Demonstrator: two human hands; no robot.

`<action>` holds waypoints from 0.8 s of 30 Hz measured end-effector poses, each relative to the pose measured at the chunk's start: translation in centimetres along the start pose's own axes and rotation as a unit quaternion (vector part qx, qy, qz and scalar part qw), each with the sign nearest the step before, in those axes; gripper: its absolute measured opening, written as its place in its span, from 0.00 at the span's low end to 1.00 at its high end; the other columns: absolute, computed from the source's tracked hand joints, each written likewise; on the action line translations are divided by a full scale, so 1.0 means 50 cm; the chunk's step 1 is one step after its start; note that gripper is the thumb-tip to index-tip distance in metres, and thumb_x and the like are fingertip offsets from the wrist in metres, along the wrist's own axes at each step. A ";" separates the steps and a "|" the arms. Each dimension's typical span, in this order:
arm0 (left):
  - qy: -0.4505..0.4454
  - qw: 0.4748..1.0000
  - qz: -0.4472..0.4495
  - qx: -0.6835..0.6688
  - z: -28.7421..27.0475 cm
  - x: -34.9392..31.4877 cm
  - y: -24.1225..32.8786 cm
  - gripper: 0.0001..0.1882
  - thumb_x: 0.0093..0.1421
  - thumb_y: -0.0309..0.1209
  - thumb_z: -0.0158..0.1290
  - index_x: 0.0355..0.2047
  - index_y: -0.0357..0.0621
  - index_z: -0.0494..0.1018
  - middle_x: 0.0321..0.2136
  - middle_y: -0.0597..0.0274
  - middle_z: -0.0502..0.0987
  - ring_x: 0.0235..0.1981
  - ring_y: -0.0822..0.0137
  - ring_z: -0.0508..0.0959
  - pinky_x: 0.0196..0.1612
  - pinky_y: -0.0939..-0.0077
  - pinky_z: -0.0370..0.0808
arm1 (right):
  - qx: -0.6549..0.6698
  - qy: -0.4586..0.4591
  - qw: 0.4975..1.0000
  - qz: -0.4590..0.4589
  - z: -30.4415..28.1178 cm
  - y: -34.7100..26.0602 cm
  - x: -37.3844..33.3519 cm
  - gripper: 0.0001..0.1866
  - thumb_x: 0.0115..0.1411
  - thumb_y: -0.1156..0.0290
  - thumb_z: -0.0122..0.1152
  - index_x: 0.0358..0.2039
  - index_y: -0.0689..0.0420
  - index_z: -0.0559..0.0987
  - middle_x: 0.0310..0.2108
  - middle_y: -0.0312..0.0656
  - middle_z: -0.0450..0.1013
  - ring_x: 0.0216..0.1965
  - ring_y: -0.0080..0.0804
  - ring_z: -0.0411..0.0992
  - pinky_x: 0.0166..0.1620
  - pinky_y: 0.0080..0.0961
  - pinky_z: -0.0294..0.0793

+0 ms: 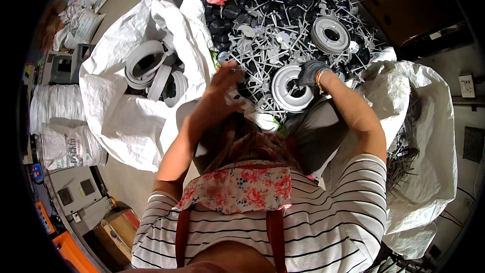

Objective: The person sits on the floor and sorts grey circular plastic parts from a large white sack filled with mixed plastic waste. They pick up individual parts, inspect them, and place them into a separate white sack to their left.

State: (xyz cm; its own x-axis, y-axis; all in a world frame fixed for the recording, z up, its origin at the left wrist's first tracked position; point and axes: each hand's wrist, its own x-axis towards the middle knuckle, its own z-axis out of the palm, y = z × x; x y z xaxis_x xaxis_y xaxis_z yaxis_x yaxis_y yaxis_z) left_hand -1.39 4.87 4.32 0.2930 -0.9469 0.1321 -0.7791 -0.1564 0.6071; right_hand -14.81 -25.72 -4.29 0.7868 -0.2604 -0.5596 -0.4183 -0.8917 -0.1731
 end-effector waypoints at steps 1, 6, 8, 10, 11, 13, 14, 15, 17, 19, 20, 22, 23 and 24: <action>-0.030 0.999 0.023 0.025 0.024 0.007 0.010 0.46 0.43 0.30 0.64 0.62 0.48 0.53 0.64 0.52 0.49 0.66 0.54 0.45 0.66 0.59 0.47 | 0.010 0.005 1.000 0.007 -0.027 -0.023 -0.017 0.26 0.38 0.51 0.61 0.27 0.64 0.80 0.30 0.60 0.73 0.33 0.47 0.75 0.39 0.35 0.74; -0.088 0.978 0.141 0.128 0.075 0.062 0.019 0.40 0.40 0.29 0.63 0.56 0.51 0.62 0.55 0.56 0.64 0.65 0.53 0.49 0.66 0.52 0.37 | 0.049 0.027 0.986 -0.155 -0.123 -0.091 -0.004 0.25 0.45 0.49 0.61 0.30 0.62 0.80 0.24 0.54 0.74 0.25 0.48 0.74 0.32 0.38 0.73; -0.145 0.985 0.063 0.066 0.061 0.092 0.010 0.35 0.39 0.29 0.63 0.51 0.50 0.68 0.49 0.54 0.71 0.64 0.52 0.52 0.65 0.50 0.38 | 0.168 0.137 0.962 -0.164 -0.154 -0.092 0.040 0.24 0.49 0.49 0.60 0.33 0.59 0.79 0.27 0.54 0.75 0.29 0.46 0.75 0.34 0.37 0.73; -0.029 0.998 -0.039 -0.036 0.045 0.099 0.004 0.25 0.42 0.32 0.63 0.43 0.44 0.73 0.37 0.55 0.77 0.49 0.59 0.71 0.55 0.61 0.62 | 0.176 0.223 0.956 -0.072 -0.179 -0.036 0.114 0.22 0.54 0.51 0.56 0.38 0.59 0.78 0.36 0.53 0.75 0.37 0.50 0.73 0.42 0.37 0.72; 0.006 0.982 -0.131 -0.137 0.046 0.095 -0.008 0.24 0.44 0.35 0.63 0.43 0.43 0.73 0.37 0.56 0.77 0.45 0.61 0.73 0.50 0.65 0.67 | 0.100 0.243 0.963 -0.053 -0.190 -0.013 0.156 0.21 0.54 0.55 0.56 0.41 0.59 0.76 0.38 0.53 0.74 0.39 0.51 0.72 0.44 0.38 0.71; 0.057 0.910 -0.265 -0.315 0.029 0.118 -0.015 0.23 0.48 0.39 0.62 0.41 0.38 0.73 0.31 0.61 0.78 0.30 0.72 0.76 0.32 0.79 0.74 | 0.006 0.269 0.962 -0.037 -0.191 0.048 0.230 0.20 0.54 0.62 0.54 0.44 0.60 0.74 0.42 0.54 0.73 0.43 0.51 0.71 0.47 0.39 0.70; 0.089 0.874 -0.294 -0.376 0.029 0.125 -0.028 0.22 0.49 0.38 0.62 0.40 0.37 0.73 0.31 0.62 0.77 0.30 0.73 0.76 0.32 0.79 0.74 | -0.009 0.281 0.958 -0.050 -0.196 0.061 0.269 0.19 0.53 0.66 0.53 0.45 0.60 0.72 0.43 0.55 0.72 0.45 0.51 0.70 0.49 0.39 0.69; 0.121 0.832 -0.321 -0.435 0.030 0.131 -0.039 0.21 0.49 0.37 0.62 0.40 0.37 0.73 0.30 0.63 0.77 0.29 0.74 0.76 0.32 0.79 0.74 | -0.046 0.232 0.972 -0.013 -0.203 0.072 0.309 0.21 0.51 0.68 0.52 0.47 0.58 0.72 0.46 0.54 0.71 0.47 0.52 0.69 0.52 0.40 0.68; 0.162 0.773 -0.350 -0.504 0.020 0.139 -0.051 0.18 0.51 0.32 0.61 0.39 0.35 0.73 0.31 0.63 0.77 0.30 0.75 0.76 0.33 0.79 0.73 | -0.119 0.203 0.972 0.012 -0.188 0.079 0.378 0.27 0.51 0.68 0.52 0.54 0.53 0.66 0.55 0.50 0.63 0.55 0.50 0.62 0.57 0.44 0.62; 0.187 0.746 -0.341 -0.540 0.011 0.150 -0.055 0.17 0.52 0.31 0.60 0.40 0.36 0.73 0.31 0.63 0.77 0.31 0.75 0.76 0.34 0.79 0.73 | -0.141 0.223 0.965 -0.003 -0.171 0.088 0.418 0.32 0.51 0.67 0.52 0.59 0.50 0.62 0.62 0.46 0.55 0.61 0.45 0.56 0.60 0.49 0.57; 0.200 0.732 -0.338 -0.556 0.008 0.150 -0.060 0.16 0.52 0.30 0.60 0.40 0.36 0.73 0.32 0.63 0.77 0.31 0.74 0.76 0.34 0.79 0.73 | -0.150 0.154 0.977 0.018 -0.174 0.083 0.431 0.30 0.55 0.66 0.49 0.60 0.48 0.61 0.63 0.45 0.53 0.62 0.45 0.55 0.60 0.50 0.57; 0.205 0.728 -0.338 -0.560 0.007 0.146 -0.071 0.16 0.53 0.30 0.60 0.40 0.36 0.73 0.33 0.63 0.77 0.31 0.73 0.77 0.35 0.79 0.73 | -0.183 0.147 0.970 0.068 -0.172 0.089 0.448 0.24 0.59 0.65 0.44 0.58 0.48 0.64 0.60 0.45 0.57 0.60 0.47 0.58 0.58 0.46 0.60; 0.201 0.731 -0.330 -0.562 0.015 0.155 -0.070 0.16 0.53 0.30 0.60 0.40 0.36 0.73 0.33 0.63 0.77 0.31 0.73 0.77 0.35 0.79 0.73 | -0.171 0.179 0.963 0.106 -0.156 0.146 0.467 0.21 0.60 0.64 0.42 0.55 0.49 0.67 0.58 0.45 0.60 0.57 0.47 0.60 0.56 0.44 0.62; 0.194 0.733 -0.319 -0.568 0.022 0.166 -0.065 0.16 0.53 0.30 0.59 0.40 0.36 0.73 0.33 0.63 0.77 0.31 0.73 0.77 0.35 0.79 0.73 | -0.162 0.210 0.953 0.148 -0.140 0.213 0.476 0.19 0.61 0.64 0.40 0.52 0.49 0.70 0.55 0.45 0.63 0.55 0.47 0.62 0.55 0.42 0.64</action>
State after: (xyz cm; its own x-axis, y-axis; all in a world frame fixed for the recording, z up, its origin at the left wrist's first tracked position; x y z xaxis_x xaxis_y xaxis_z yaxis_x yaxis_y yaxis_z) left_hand 2.99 -2.81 2.58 0.7042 -0.5975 -0.3835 0.4853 0.0107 0.8743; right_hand 2.66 -44.02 -13.78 0.7967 -0.5832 -0.1587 -0.5421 -0.8056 0.2391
